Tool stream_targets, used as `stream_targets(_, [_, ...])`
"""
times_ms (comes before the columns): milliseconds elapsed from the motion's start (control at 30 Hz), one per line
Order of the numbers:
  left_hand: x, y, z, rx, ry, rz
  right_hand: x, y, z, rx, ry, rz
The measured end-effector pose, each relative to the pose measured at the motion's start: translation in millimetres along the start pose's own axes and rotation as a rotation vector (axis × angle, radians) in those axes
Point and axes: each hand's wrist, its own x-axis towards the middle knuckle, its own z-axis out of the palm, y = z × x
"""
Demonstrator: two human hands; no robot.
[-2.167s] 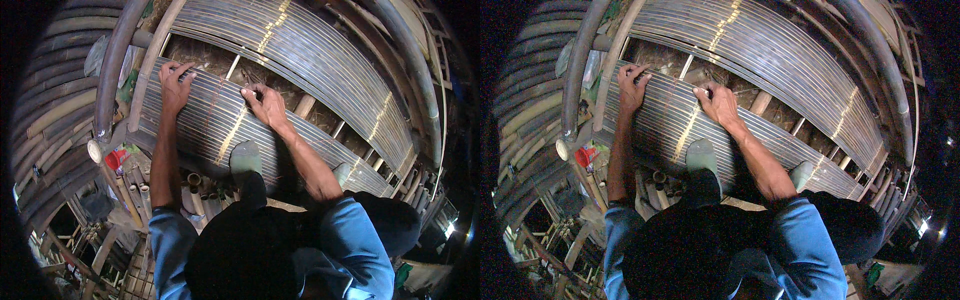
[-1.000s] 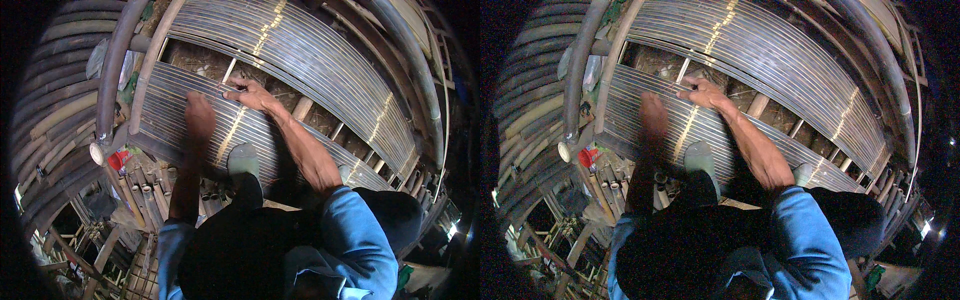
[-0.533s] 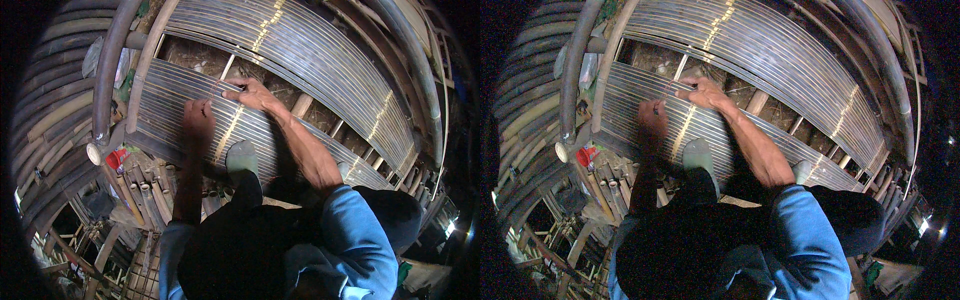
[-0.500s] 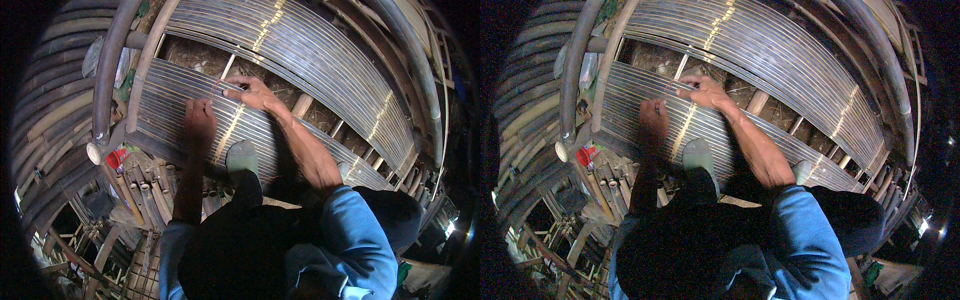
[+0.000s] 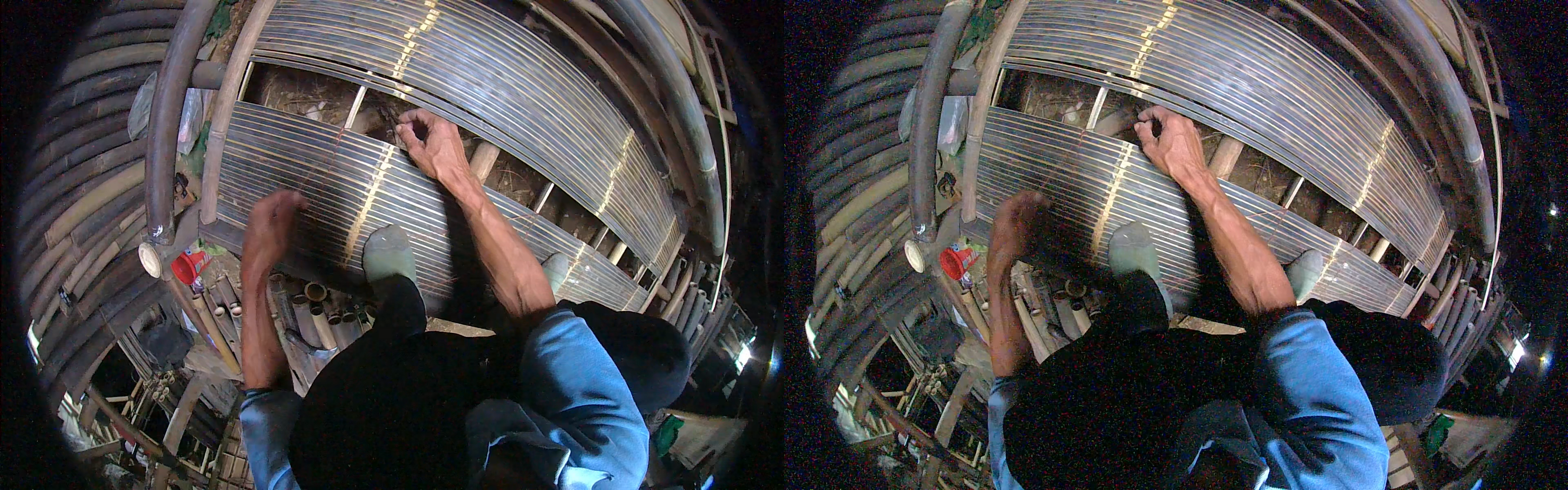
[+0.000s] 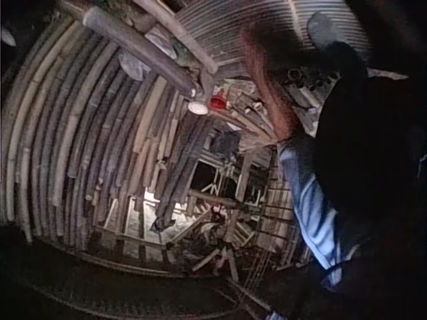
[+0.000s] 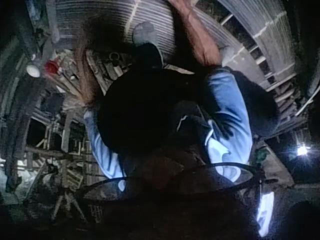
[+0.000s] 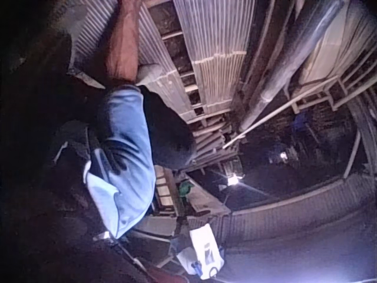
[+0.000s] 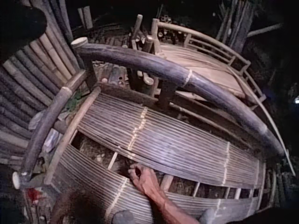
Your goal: The person weaves thin bamboo strips together by hand, threading long fibers through the gaps in the bamboo slats and pulling them tight.
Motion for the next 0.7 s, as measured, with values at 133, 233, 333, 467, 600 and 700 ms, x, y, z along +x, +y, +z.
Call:
stream_targets(133, [-19.2,12.2,-38.6,-0.084,0.065,0.214,0.5,-3.8,1.4,-0.051,-0.15,0.131])
stream_targets(233, [-25.6,34.2,-37.1,-0.431,-0.018,0.359,0.3,7.4,1.2,-0.041,-0.159,0.094])
stream_targets(333, [-10.8,-6.8,-76.8,-0.813,-0.077,0.314,5.5,-8.3,-17.3,-0.07,-0.171,0.06])
stream_targets(467, [32.6,-75.1,-88.7,-1.001,0.084,0.032,19.1,-22.2,-61.5,-0.176,-0.512,-0.098])
stream_targets(600, [47.1,-33.6,-60.6,-1.08,0.224,0.075,28.6,2.3,-145.8,-0.515,-0.589,-0.201])
stream_targets(700, [48.4,-120.2,-102.2,-0.594,0.281,-0.023,20.7,4.7,-159.5,-0.582,-0.648,-0.342])
